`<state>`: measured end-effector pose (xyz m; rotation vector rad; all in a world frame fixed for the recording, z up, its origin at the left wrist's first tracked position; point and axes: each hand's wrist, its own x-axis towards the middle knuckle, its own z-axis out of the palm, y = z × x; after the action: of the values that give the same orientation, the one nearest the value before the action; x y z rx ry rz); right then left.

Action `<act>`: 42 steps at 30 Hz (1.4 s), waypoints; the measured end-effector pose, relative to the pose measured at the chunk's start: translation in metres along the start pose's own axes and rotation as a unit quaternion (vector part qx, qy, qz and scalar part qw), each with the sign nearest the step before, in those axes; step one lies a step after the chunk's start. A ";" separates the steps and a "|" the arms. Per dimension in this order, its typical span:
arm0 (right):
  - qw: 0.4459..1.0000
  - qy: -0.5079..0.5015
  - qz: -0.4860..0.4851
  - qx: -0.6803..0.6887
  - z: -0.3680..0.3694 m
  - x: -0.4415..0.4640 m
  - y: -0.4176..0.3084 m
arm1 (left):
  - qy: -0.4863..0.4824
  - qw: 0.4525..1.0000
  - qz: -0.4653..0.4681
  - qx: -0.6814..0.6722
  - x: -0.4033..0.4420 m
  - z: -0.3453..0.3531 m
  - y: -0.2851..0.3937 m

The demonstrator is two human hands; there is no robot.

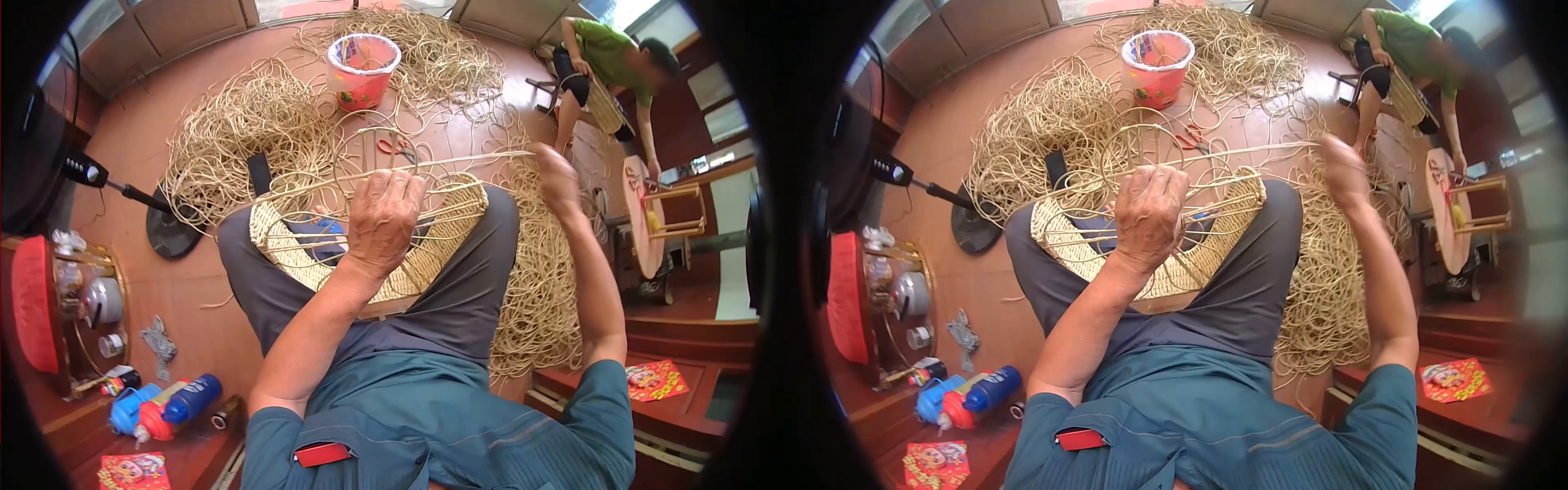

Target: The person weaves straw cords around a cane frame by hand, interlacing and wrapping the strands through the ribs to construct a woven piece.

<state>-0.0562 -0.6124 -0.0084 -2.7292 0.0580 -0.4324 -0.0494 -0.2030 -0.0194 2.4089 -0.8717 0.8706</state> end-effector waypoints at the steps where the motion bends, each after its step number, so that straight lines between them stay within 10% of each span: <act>1: 0.998 0.012 0.054 -0.027 -0.036 -0.015 0.040 | 0.004 1.000 -0.004 -0.009 -0.003 0.001 0.000; 4: 0.933 0.065 0.259 -0.239 -0.125 -0.092 0.278 | 0.014 1.000 -0.007 -0.010 -0.005 0.006 0.000; 6: 0.888 0.028 0.317 -0.332 -0.145 -0.121 0.305 | 0.010 1.000 -0.010 -0.014 -0.007 0.007 0.001; 9: 0.964 0.076 0.169 -0.192 -0.099 -0.085 0.240 | 0.011 0.999 -0.013 -0.028 -0.004 0.007 0.001; 11: 0.988 0.068 0.072 0.120 -0.045 -0.032 0.073 | 0.000 1.000 -0.009 -0.027 -0.005 0.005 0.001; 15: 0.967 -0.172 -0.006 0.188 0.004 0.001 -0.161 | -0.001 1.000 -0.003 -0.012 -0.004 0.005 -0.001; 21: 0.949 -0.161 -0.231 0.145 0.061 0.018 -0.189 | 0.035 0.999 -0.012 -0.010 -0.004 0.005 -0.002; 25: 0.975 -0.068 -0.177 0.112 0.041 0.009 -0.132 | 0.020 1.000 -0.010 -0.007 -0.004 0.005 -0.002; 28: 0.992 0.010 0.077 0.094 0.003 -0.014 0.037 | 0.028 0.999 -0.004 -0.018 -0.004 0.008 -0.005; 33: 0.950 0.177 0.228 -0.121 -0.177 -0.178 0.392 | 0.019 0.999 -0.003 -0.038 -0.004 -0.002 -0.003; 35: 0.797 0.252 0.541 -0.097 -0.222 -0.224 0.371 | 0.030 0.999 -0.006 -0.036 -0.004 0.001 -0.002; 37: 0.757 0.261 0.596 -0.063 -0.226 -0.236 0.363 | 0.035 0.999 -0.005 -0.035 -0.005 0.003 -0.002; 41: 0.961 0.162 0.225 0.010 -0.122 -0.198 0.370 | 0.013 0.999 -0.017 -0.035 -0.005 0.003 -0.003; 42: 0.944 0.147 0.267 0.122 -0.087 -0.147 0.248 | 0.015 0.999 -0.020 -0.035 -0.005 0.004 -0.002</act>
<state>-0.2177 -0.8595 -0.0665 -2.2587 0.7511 -0.6270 -0.0493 -0.2014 -0.0261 2.3401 -0.8265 0.8449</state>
